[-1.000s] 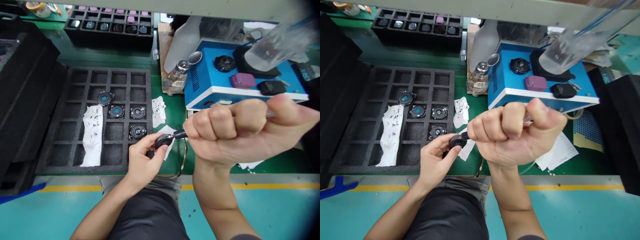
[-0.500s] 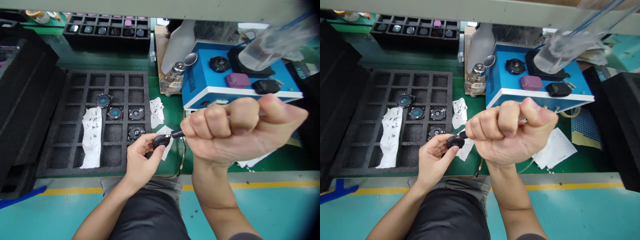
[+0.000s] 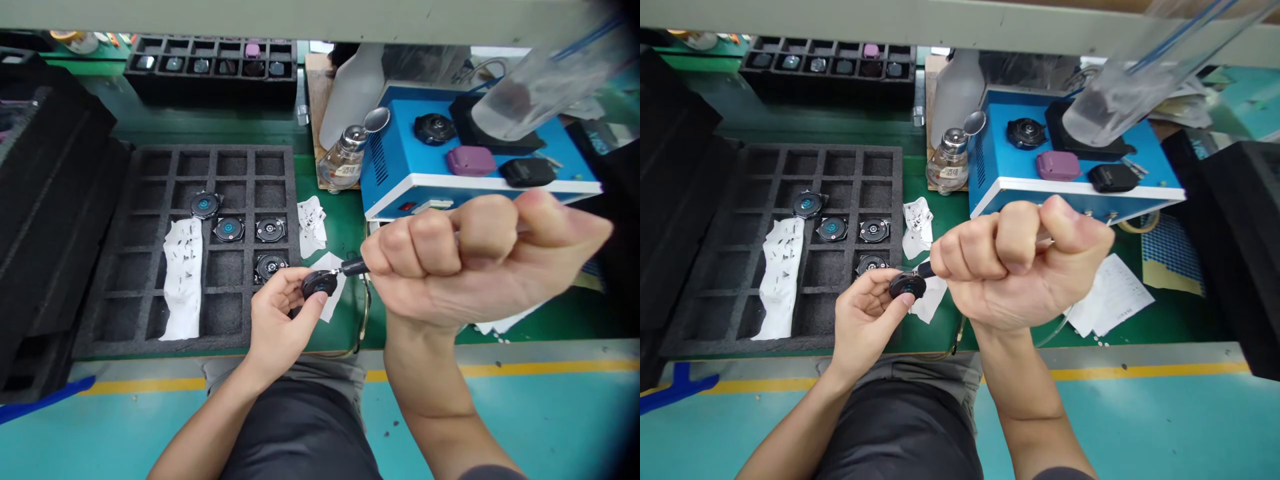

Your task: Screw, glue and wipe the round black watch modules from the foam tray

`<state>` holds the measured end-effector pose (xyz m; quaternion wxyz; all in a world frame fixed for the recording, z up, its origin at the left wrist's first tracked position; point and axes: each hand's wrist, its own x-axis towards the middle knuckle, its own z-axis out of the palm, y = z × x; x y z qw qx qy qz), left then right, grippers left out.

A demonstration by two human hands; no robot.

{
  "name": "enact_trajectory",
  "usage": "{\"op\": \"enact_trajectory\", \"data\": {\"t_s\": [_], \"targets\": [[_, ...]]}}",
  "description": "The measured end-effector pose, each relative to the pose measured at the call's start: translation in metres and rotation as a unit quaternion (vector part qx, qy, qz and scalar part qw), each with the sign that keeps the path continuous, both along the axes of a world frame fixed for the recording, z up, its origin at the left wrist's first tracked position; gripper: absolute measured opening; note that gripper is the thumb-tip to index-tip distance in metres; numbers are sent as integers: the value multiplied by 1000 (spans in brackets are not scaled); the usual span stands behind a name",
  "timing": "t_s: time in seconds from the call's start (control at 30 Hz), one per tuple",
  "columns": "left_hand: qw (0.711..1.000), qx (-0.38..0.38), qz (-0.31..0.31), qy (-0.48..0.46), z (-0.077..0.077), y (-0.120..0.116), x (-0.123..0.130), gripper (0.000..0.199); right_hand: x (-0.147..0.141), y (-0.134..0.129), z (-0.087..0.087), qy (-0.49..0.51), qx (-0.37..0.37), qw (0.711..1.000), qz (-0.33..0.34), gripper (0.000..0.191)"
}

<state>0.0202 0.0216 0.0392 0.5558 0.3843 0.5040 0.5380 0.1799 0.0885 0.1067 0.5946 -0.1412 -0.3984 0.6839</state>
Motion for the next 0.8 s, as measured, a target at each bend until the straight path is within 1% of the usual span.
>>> {"op": "enact_trajectory", "data": {"t_s": [0.33,0.8], "targets": [[1000,-13,5,-11,-1,0,-3,22,0,0,0,-8,4,1000,-21,67],[999,15,13,-29,-2,2,-5,26,0,-2,0,9,18,999,-28,66]]}}
